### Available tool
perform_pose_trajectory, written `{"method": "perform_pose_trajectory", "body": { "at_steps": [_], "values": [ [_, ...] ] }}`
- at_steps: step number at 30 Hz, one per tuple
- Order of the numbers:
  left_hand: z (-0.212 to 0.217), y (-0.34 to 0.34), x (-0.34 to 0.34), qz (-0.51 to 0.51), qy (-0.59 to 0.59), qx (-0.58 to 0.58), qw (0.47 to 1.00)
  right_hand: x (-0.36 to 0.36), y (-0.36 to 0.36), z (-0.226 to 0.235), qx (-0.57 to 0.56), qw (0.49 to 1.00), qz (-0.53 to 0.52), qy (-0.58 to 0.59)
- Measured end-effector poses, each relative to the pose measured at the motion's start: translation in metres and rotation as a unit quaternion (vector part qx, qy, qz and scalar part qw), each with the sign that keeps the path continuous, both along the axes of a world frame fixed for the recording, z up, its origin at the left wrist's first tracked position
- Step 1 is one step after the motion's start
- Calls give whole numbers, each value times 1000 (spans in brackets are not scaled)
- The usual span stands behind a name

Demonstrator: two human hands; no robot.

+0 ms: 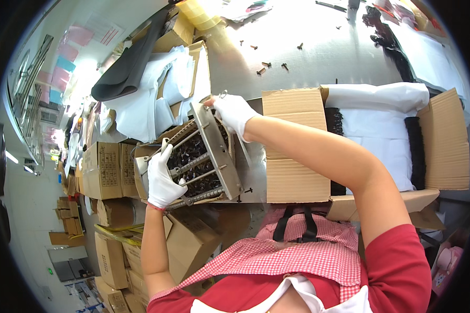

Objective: The person repeatedly picks up small black components and inserts them into slots on a metal rack, then places the filled rack onto a larger metal shelving unit. The person also moves a cardboard box and handles a white foam sheet during the process.

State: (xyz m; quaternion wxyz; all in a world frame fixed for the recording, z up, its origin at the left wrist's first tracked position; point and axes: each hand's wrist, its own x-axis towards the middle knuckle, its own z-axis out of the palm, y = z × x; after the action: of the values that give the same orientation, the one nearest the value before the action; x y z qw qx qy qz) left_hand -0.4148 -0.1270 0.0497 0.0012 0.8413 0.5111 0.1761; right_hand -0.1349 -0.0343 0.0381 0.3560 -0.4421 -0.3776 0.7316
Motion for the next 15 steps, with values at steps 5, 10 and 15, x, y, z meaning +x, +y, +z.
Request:
{"method": "perform_pose_trajectory", "body": {
  "at_steps": [5,10,15],
  "values": [
    [-11,-7,-40,28,-9,-45,999,69,33,-19,142,942,-228,-203],
    [-20,-16,-60,81,29,-113,990,250,46,-16,94,880,-465,12],
    [12,1,0,34,-16,-70,997,554,-20,32,216,724,-655,5]
  ]
}}
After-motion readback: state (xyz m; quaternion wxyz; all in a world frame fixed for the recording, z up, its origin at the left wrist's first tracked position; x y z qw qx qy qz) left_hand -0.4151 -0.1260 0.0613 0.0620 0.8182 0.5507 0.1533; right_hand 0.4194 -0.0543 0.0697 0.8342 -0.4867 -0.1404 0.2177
